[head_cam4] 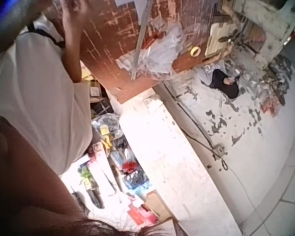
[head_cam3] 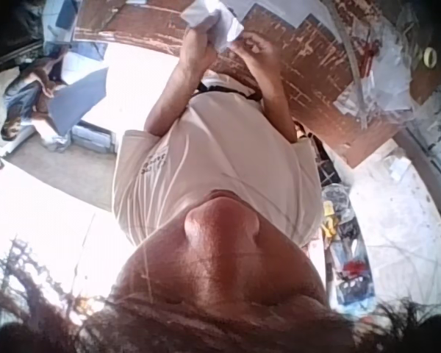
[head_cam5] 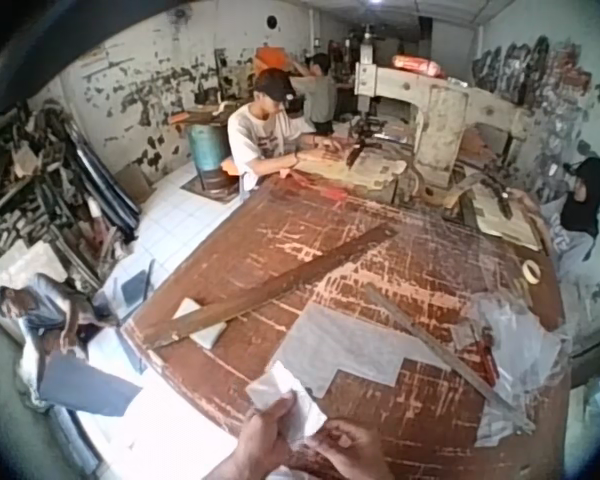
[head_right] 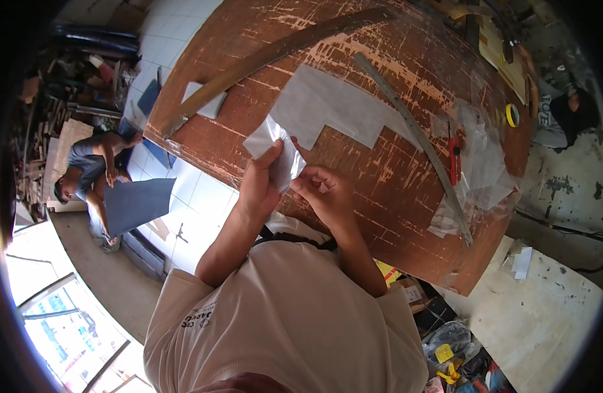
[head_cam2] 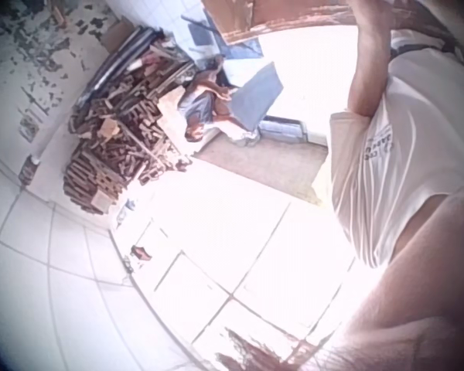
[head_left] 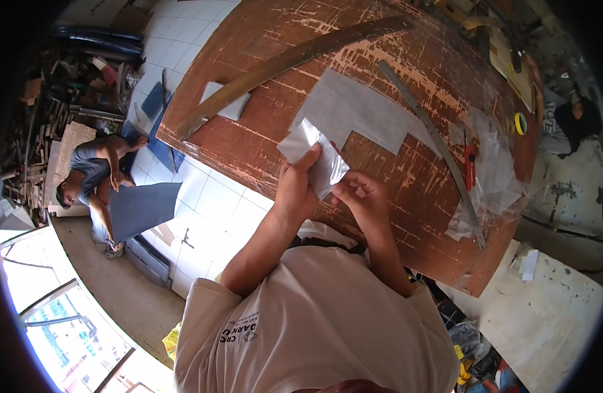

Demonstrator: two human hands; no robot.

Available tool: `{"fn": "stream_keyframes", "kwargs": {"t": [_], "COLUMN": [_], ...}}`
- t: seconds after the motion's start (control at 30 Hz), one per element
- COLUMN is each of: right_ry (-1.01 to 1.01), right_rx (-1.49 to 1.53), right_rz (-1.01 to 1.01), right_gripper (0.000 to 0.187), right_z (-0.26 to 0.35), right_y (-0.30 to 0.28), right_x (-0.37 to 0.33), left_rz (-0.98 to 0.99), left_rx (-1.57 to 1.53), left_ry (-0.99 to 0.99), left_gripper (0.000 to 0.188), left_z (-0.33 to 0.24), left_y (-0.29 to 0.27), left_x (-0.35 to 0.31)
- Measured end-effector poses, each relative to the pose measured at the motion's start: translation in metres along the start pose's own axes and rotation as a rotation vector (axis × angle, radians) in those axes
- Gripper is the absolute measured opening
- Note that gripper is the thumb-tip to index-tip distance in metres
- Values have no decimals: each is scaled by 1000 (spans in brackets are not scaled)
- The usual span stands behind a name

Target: The person cuts a plastic sheet on a wooden table using a utility knife and a ruler, then folds and handles the cut plastic piece by hand.

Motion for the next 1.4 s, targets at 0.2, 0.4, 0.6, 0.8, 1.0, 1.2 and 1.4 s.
{"fn": "stream_keyframes", "kwargs": {"t": [0.2,0.4,0.6,0.8,1.0,1.2,1.4], "right_ry": [9,-34,-58,-24,-207,-367,-382], "right_rx": [132,180,163,121,-27,-429,-523], "right_rz": [22,3,17,-34,-132,-193,-203], "right_gripper": [12,12,13,14,18,18,20], "right_z": [-5,-7,-7,-1,17,27,42], "right_y": [0,0,1,4,24,17,21], "right_x": [1,2,2,0,-2,-10,-10], "left_rz": [178,193,180,142,312,312,49], "left_rx": [-68,-149,-154,-129,-246,-253,-112], "left_ry": [-179,-240,-254,-273,-280,-187,-52], "left_gripper": [30,32,33,34,34,33,30], "left_z": [11,16,19,20,29,27,13], "left_y": [-1,2,1,1,-12,4,5], "left_x": [1,0,0,-1,4,3,-1]}}
Point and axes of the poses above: each hand's wrist, its own x-axis towards the middle knuckle, its own y-axis out of the palm, z = x × y, the point moved 6 cm from there along x, towards the middle knuckle, and after that the axes turned 15 degrees about z, right-handed, at the moved point
